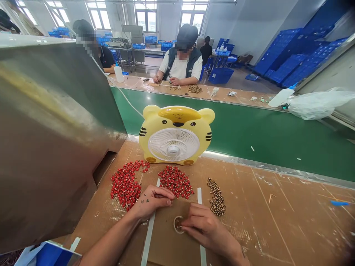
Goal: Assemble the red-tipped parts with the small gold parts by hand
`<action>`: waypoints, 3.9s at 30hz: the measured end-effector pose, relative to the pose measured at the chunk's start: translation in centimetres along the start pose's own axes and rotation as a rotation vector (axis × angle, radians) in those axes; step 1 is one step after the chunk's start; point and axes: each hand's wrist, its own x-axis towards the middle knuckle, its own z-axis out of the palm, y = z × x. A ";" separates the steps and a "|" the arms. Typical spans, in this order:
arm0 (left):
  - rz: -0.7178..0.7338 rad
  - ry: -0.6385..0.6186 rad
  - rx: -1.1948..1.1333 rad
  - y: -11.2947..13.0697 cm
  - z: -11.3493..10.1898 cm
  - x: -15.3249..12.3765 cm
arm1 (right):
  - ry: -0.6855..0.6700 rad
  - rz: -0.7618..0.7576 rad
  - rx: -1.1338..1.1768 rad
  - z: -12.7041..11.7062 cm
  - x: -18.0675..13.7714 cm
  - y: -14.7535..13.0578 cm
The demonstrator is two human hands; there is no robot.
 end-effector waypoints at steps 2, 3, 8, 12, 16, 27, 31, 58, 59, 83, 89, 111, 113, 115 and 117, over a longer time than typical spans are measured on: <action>-0.008 -0.016 0.017 0.2 0.2 -0.1 | 0.036 0.007 -0.025 0.1 -0.1 0.3; -0.009 -0.027 0.028 0.3 0.3 -0.1 | 0.039 0.010 -0.031 0.2 -0.1 0.3; -0.091 -0.051 0.044 0.3 0.5 -0.4 | -0.028 0.010 -0.019 0.3 0.0 0.1; -0.092 -0.056 0.085 0.2 0.4 -0.5 | 0.010 0.005 -0.016 0.1 0.3 0.0; -0.072 -0.047 0.056 0.4 0.4 -0.4 | 0.007 0.007 0.018 0.1 0.3 0.2; -0.161 -0.049 -0.112 0.2 0.2 -0.5 | -0.008 0.036 0.025 0.0 0.0 0.4; -0.164 -0.066 -0.151 0.1 0.1 -0.4 | -0.061 0.063 0.059 -0.1 -0.1 0.5; -0.185 -0.068 0.042 0.5 0.7 -0.3 | 0.023 0.031 0.021 0.8 -0.2 1.0; -0.180 -0.071 0.055 0.5 0.7 -0.3 | 0.027 0.034 0.019 0.8 -0.1 1.0; -0.184 -0.086 0.125 0.7 1.4 -0.2 | 0.486 0.222 0.194 0.4 -0.6 0.5; -0.192 -0.085 0.112 0.8 1.5 -0.2 | 0.446 0.225 0.145 0.5 -0.5 0.4; -0.167 -0.023 0.141 0.5 1.2 -0.4 | 0.236 0.337 -0.047 -2.1 -1.0 2.1; -0.174 -0.026 0.130 0.4 1.1 -0.4 | 0.364 0.466 -0.158 -3.4 -1.7 3.2; -0.174 -0.033 0.116 0.2 1.0 -0.3 | 0.381 0.531 -0.247 -4.6 -2.6 4.4; -0.172 -0.041 0.099 -0.1 0.8 -0.1 | 0.335 0.554 -0.295 -5.0 -3.4 5.2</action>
